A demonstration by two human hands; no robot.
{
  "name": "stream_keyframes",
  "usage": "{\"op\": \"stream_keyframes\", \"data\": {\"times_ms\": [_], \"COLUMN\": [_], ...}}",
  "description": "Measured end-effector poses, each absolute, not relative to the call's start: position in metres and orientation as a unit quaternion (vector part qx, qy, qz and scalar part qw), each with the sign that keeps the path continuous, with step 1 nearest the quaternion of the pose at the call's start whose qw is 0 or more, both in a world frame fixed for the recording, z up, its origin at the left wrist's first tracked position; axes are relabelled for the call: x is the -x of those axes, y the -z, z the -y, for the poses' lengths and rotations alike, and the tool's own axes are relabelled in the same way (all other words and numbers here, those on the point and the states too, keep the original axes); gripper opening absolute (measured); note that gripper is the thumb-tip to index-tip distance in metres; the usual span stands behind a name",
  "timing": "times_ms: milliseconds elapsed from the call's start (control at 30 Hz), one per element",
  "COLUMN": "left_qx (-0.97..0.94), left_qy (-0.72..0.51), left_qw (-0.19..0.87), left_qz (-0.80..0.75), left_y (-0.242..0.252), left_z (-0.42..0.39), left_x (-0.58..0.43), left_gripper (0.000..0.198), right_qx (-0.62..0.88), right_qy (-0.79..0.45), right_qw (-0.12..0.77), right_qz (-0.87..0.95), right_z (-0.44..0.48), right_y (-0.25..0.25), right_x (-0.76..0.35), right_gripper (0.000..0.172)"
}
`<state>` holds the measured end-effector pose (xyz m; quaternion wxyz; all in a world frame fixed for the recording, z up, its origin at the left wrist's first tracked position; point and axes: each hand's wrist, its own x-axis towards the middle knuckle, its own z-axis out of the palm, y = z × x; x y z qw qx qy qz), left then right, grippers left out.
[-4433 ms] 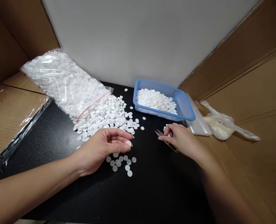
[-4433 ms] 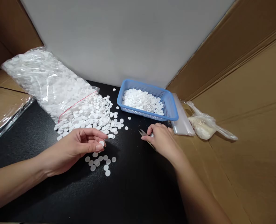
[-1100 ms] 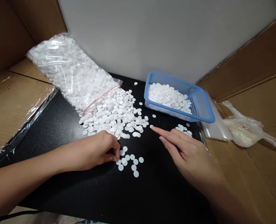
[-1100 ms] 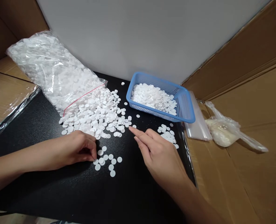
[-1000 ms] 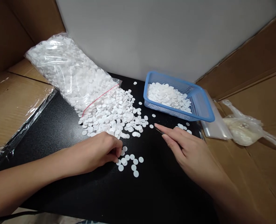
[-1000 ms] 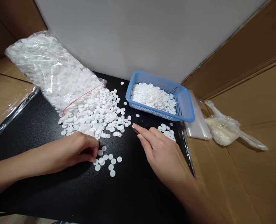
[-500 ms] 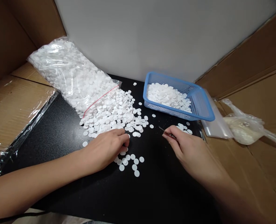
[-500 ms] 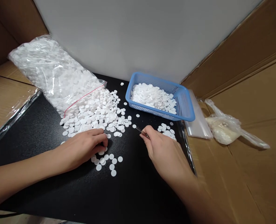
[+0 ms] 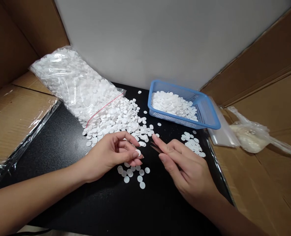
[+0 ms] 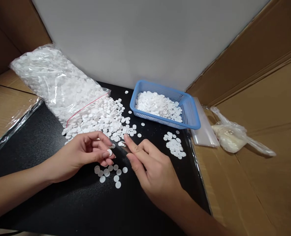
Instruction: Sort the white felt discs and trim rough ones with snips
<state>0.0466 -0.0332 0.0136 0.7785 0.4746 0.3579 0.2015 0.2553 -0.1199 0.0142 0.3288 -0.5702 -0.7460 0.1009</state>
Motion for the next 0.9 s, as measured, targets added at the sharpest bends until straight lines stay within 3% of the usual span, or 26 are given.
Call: {"op": "stream_keyframes", "data": {"times_ms": [200, 900], "left_qx": [-0.325, -0.316], "left_qy": [-0.188, -0.165], "left_qw": [0.843, 0.857], "left_qz": [-0.386, -0.371], "left_y": [-0.009, -0.012], "left_z": [0.037, 0.042], "left_x": [-0.048, -0.049], "left_gripper": [0.03, 0.029], "right_qx": [0.543, 0.529], "right_qy": [-0.079, -0.023], "right_qw": [0.36, 0.303], "right_qz": [0.755, 0.792], "right_z": [0.124, 0.126], "right_y": [-0.007, -0.004], "right_x": [-0.245, -0.24], "right_gripper": [0.039, 0.032]}}
